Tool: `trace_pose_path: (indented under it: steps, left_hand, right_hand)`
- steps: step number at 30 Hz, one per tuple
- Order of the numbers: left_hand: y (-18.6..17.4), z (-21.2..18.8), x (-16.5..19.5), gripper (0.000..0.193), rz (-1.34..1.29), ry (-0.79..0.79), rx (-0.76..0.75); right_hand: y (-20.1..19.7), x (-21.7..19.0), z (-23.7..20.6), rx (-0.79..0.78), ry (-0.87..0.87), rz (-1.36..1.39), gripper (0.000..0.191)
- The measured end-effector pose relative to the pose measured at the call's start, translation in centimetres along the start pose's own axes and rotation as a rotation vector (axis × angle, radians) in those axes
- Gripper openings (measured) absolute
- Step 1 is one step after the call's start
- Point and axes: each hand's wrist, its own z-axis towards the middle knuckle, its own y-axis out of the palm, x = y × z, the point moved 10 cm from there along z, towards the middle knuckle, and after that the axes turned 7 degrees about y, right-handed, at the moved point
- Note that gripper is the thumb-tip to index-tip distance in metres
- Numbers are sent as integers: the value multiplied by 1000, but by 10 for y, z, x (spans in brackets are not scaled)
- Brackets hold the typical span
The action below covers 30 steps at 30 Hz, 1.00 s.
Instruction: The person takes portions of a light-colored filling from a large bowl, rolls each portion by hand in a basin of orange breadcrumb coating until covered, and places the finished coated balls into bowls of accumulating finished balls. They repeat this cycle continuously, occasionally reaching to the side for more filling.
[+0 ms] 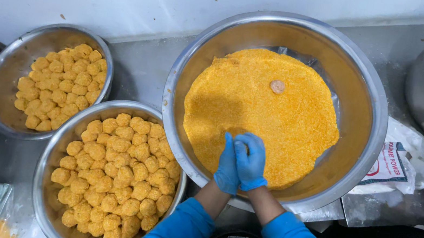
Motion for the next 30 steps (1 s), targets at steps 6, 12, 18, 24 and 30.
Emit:
trace_pose_path:
  steps: [6,12,18,24,30]
  left_hand:
    - [46,-15,51,73,771,478,9]
    - [33,-14,5,60,139,-49,170]
    - [25,-10,33,71,532,136,140]
    - [14,-8,45,33,535,246,283]
    - [29,-2,38,45,353,84,157]
  right_hand:
    - [42,83,-54,109,1366,1370,53]
    - [0,39,10,-166,336,164,49]
    - [11,87,-26,211,927,1073,39]
    - [44,97,-19,-28,1008,921,46]
    - [-14,15,15,233,51,-161,39]
